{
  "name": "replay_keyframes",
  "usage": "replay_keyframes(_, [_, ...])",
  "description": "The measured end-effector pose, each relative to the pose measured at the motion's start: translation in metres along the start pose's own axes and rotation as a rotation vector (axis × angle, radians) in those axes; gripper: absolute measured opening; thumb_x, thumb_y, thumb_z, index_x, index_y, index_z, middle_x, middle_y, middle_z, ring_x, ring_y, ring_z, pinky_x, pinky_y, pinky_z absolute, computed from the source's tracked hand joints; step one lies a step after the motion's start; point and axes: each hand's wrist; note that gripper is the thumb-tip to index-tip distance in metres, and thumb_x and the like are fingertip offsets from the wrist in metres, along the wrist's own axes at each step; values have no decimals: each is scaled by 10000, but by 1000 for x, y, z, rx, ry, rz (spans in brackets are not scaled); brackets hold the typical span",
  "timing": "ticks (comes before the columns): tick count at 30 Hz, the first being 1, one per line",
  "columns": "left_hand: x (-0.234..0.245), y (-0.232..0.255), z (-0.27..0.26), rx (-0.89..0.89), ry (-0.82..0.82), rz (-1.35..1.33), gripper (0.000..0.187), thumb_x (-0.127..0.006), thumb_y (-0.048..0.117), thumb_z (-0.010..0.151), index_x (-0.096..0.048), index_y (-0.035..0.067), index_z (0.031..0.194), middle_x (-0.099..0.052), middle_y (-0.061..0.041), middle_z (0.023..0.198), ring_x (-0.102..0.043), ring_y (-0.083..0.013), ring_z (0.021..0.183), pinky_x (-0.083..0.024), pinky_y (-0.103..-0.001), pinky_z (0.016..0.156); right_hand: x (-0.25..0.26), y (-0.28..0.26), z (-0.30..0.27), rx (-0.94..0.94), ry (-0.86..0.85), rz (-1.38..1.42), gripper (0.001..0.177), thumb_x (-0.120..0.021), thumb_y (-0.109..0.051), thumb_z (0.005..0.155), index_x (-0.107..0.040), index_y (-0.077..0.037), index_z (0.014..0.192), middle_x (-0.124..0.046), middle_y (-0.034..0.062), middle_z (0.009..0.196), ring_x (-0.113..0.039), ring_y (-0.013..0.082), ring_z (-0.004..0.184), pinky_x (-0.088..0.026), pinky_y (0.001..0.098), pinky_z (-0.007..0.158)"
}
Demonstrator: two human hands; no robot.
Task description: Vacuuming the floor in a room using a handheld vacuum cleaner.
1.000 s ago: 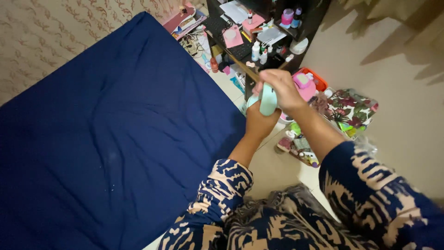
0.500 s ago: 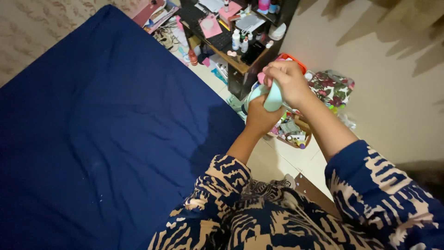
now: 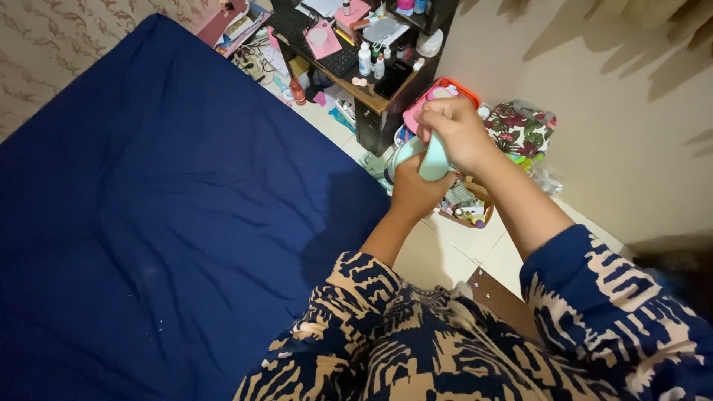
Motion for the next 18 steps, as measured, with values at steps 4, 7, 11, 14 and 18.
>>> replay_keyframes(4, [-1,2,-11,13,8,39,189,-763,132,774,-724,22,922,-755,-84,822,-728,-163,743,-571,-337,706,-2,10,-7,-27,-21,31,295,-576,-171,969,-600,-40,706,-634,9,701,-560,95,652,-448,273,652])
replay_keyframes(7, [-4,0,-18,203,-41,-75,184,-758,125,768,-710,19,909,-723,-80,742,-680,-148,631,-550,-327,608,-3,16,-13,-4,-7,13,296,-574,-167,952,-589,-39,685,-625,15,679,-557,98,632,-445,275,631])
replay_keyframes(11, [-9,-8,-28,166,-62,-66,191,-778,119,759,-707,26,911,-718,-34,742,-673,-105,647,-548,-296,608,0,17,-30,52,19,14,329,-583,-189,961,-593,-40,668,-621,13,663,-550,94,619,-438,274,616])
replay_keyframes(14, [-14,-5,-30,162,-127,-45,194,-791,110,746,-707,18,896,-717,-26,746,-668,-100,657,-549,-298,608,8,13,-48,37,112,34,325,-601,-192,953,-595,-42,664,-611,11,648,-544,92,597,-433,275,596])
replay_keyframes(18, [-38,3,-41,247,-245,-80,200,-770,89,715,-682,22,882,-675,-22,716,-636,-125,604,-531,-319,569,29,10,-84,58,221,-2,328,-634,-181,955,-602,-43,659,-594,4,656,-531,85,603,-422,275,587])
Point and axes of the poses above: each hand's wrist, its own z-axis towards the middle knuckle, its own x-axis out of the back of the hand, y = z × x
